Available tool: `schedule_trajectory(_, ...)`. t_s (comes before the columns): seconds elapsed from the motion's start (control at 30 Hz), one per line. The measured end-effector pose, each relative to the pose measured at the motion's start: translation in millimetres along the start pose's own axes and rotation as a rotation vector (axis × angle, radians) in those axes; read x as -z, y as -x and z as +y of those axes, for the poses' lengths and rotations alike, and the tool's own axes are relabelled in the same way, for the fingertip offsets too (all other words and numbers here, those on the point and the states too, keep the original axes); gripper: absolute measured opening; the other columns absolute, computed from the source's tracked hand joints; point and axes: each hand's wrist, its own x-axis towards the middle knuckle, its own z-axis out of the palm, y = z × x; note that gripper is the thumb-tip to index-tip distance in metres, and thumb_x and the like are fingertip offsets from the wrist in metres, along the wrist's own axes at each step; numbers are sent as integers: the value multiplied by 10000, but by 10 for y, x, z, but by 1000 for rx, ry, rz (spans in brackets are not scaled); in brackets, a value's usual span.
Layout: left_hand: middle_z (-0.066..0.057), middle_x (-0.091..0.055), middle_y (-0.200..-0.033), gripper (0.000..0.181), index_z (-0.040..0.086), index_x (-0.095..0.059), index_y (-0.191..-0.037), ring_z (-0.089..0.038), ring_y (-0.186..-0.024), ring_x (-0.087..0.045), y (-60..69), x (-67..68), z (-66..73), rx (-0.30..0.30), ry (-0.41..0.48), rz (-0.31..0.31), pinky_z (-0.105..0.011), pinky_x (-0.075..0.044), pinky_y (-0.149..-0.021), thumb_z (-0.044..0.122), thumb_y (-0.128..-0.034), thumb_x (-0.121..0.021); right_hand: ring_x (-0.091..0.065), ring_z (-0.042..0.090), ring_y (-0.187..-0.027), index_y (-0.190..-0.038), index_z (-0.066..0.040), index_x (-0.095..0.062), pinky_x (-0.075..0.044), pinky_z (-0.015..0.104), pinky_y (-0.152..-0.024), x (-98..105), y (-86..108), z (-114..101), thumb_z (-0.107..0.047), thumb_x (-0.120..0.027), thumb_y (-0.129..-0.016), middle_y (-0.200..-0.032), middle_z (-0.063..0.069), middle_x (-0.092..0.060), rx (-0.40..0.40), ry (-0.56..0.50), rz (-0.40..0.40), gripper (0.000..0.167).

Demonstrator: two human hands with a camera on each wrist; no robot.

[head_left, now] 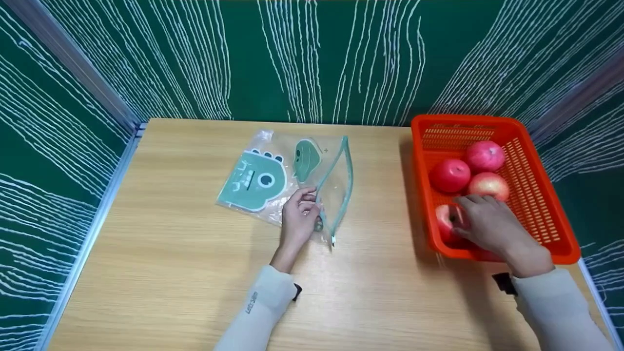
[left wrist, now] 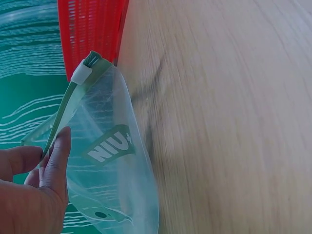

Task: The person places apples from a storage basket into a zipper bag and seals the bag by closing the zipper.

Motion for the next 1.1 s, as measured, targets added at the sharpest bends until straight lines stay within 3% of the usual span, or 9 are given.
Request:
schedule_trajectory(0.2, -197, -679, -1038, 339, -101, -649, -1245, -199, -809, -707, 9, -4, 19, 8, -2, -2, -378, -651, -676, -132, -908, -652, -545, 379, -991, -1285, 2, -679, -533, 549, -868, 7, -37, 17, -143, -963, -735, -1094, 189, -652, 12, -11, -35, 636)
schedule_trajectory(0.4, -190, -675, -1034, 340, -99, -652, -1247, -179, -807, -701, 8, -2, 1, 12, 2, -3, -316, -638, -665, -134, -909, -655, -535, 387, -973, -1256, -10, -678, -495, 552, -843, -39, -62, 34, -169, -946, -760, -1045, 162, -643, 23, -3, -80, 586)
schedule_trajectory(0.67, -192, -670, -1048, 347, -102, -641, -1259, -216, -824, -711, 8, -9, -11, 4, 3, -4, -438, -654, -688, -124, -913, -654, -521, 396, -973, -1278, -19, -642, -495, 561, -837, -84, -98, 40, -172, -876, -830, -1042, 154, -606, 5, 7, -120, 529)
schedule_trajectory(0.93, -192, -672, -1050, 349, -103, -641, -1258, -197, -813, -706, 6, -6, -7, -3, 4, -8, -392, -650, -668, -120, -910, -650, -502, 445, -1028, -1376, 3, -580, -462, 696, -943, -108, -109, 56, -209, -920, -787, -1105, 207, -603, -15, 17, -157, 712)
schedule_trajectory(1.1, -192, -671, -1048, 341, -98, -644, -1250, -190, -816, -703, 19, -3, 5, 9, 0, -12, -492, -654, -718, -126, -910, -649, -494, 432, -1050, -1400, 4, -571, -472, 671, -932, -118, -107, 52, -218, -925, -786, -1127, 208, -611, -14, 7, -160, 743)
